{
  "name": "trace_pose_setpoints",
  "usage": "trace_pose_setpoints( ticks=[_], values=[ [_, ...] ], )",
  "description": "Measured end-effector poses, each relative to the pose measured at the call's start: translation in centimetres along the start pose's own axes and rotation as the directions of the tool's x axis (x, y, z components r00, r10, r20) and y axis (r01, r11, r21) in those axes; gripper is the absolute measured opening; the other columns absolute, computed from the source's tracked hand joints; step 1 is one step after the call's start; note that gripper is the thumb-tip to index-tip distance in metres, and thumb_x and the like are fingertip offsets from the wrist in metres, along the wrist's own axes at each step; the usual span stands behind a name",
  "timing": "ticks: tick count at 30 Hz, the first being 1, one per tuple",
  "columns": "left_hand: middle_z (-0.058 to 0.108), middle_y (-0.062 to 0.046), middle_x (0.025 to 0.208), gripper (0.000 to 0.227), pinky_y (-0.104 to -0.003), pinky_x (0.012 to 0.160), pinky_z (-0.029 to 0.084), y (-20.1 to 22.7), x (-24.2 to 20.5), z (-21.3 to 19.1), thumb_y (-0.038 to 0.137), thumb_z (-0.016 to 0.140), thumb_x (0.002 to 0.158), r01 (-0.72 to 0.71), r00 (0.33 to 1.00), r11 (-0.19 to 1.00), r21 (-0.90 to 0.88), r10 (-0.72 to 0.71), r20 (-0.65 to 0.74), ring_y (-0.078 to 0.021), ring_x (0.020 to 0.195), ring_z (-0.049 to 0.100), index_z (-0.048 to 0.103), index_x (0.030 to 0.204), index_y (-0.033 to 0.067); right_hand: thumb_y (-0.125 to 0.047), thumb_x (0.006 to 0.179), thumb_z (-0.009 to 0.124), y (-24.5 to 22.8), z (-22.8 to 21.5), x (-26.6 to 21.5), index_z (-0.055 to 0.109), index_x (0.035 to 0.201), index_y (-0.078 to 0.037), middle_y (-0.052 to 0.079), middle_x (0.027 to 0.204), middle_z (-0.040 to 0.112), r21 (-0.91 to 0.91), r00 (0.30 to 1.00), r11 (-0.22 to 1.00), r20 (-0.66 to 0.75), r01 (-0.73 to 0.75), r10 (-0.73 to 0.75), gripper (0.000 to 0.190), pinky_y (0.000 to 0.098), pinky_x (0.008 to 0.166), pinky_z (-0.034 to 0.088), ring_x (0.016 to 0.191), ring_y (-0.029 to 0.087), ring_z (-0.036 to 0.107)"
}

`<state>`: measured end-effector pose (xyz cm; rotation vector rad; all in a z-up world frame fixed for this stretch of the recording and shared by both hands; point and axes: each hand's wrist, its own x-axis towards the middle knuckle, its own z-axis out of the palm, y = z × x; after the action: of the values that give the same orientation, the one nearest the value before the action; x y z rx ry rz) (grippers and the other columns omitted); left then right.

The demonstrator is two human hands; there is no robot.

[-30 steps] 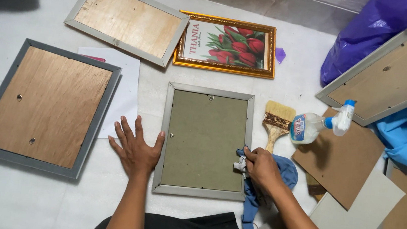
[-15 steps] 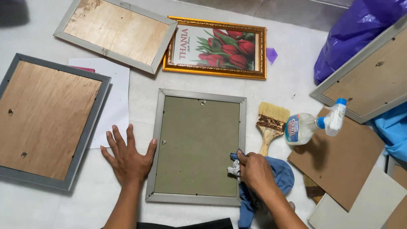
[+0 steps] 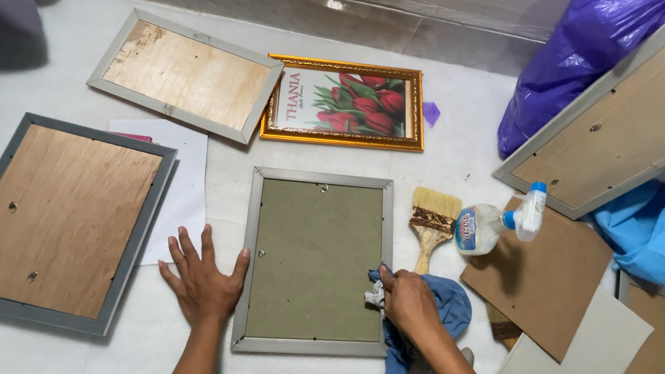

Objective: Cleaning the glass and assembling a picture frame on the floor

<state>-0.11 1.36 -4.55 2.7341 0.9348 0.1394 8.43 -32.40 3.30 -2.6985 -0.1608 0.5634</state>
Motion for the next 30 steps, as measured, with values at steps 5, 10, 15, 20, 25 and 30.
trace_pose_setpoints(
  ticks=[5, 10, 15, 20, 25, 30],
  values=[
    [0.017, -0.016, 0.171, 0.097, -0.061, 0.122, -0.001, -0.6, -0.2, 0.8, 0.085, 0.031, 0.085, -0.004, 1.000, 1.000, 0.022, 0.005, -0.014, -0.0338, 0.158, 0.006, 0.031, 0.159, 0.0228, -0.040, 0.103, 0.053, 0.2, 0.2, -0.1, 0.066, 0.070, 0.004, 0.019, 0.074, 0.067, -0.017, 1.000, 1.000, -0.001, -0.008, 0.008, 0.056, 0.0476, 0.068, 0.053, 0.063, 0.038, 0.063],
    [0.014, -0.014, 0.172, 0.097, -0.060, 0.122, -0.002, -0.6, 0.0, 0.7, 0.085, 0.031, 0.085, -0.006, 1.000, 1.000, 0.017, 0.006, -0.027, -0.0326, 0.159, 0.005, 0.030, 0.159, 0.0234, -0.042, 0.103, 0.052, 0.1, 0.2, 0.0, 0.064, 0.071, 0.002, 0.019, 0.075, 0.067, 0.012, 0.998, 0.998, 0.018, -0.056, 0.056, 0.056, 0.0474, 0.070, 0.053, 0.066, 0.037, 0.064],
    [0.013, -0.013, 0.172, 0.098, -0.059, 0.122, -0.003, -0.7, 0.0, 1.1, 0.086, 0.031, 0.083, 0.006, 1.000, 1.000, 0.015, -0.006, -0.012, -0.0321, 0.159, 0.004, 0.029, 0.159, 0.0242, -0.038, 0.103, 0.053, 0.4, 0.3, 0.1, 0.069, 0.075, 0.004, 0.016, 0.075, 0.067, -0.024, 1.000, 1.000, 0.023, 0.006, -0.006, 0.053, 0.0455, 0.067, 0.054, 0.061, 0.033, 0.063],
    [0.014, -0.014, 0.172, 0.097, -0.059, 0.123, -0.001, -0.9, 0.2, 1.5, 0.086, 0.030, 0.084, 0.002, 1.000, 0.999, 0.047, -0.001, -0.019, -0.0320, 0.159, 0.005, 0.029, 0.159, 0.0247, -0.034, 0.103, 0.054, 0.6, 0.5, 0.3, 0.073, 0.086, 0.001, 0.015, 0.077, 0.066, -0.048, 0.998, 0.997, 0.000, 0.059, -0.059, 0.043, 0.0473, 0.066, 0.052, 0.061, 0.034, 0.061],
    [0.019, -0.016, 0.170, 0.095, -0.059, 0.123, 0.001, -0.6, 0.1, 1.2, 0.084, 0.032, 0.085, 0.001, 1.000, 0.999, 0.046, 0.001, -0.028, -0.0323, 0.159, 0.008, 0.033, 0.159, 0.0237, -0.035, 0.103, 0.052, 0.7, 0.6, 0.4, 0.076, 0.094, -0.004, 0.014, 0.083, 0.069, -0.104, 0.998, 0.992, 0.007, 0.066, -0.066, 0.041, 0.0477, 0.070, 0.052, 0.067, 0.035, 0.063],
    [0.020, -0.017, 0.170, 0.095, -0.059, 0.123, 0.001, -0.3, -0.1, 0.5, 0.084, 0.033, 0.085, 0.006, 1.000, 0.999, 0.040, -0.006, -0.019, -0.0330, 0.159, 0.009, 0.034, 0.158, 0.0223, -0.032, 0.103, 0.051, 0.3, 0.2, 0.3, 0.078, 0.095, -0.005, 0.015, 0.083, 0.068, -0.079, 0.997, 0.994, 0.042, 0.075, -0.071, 0.039, 0.0477, 0.070, 0.052, 0.066, 0.035, 0.062]
  ],
)
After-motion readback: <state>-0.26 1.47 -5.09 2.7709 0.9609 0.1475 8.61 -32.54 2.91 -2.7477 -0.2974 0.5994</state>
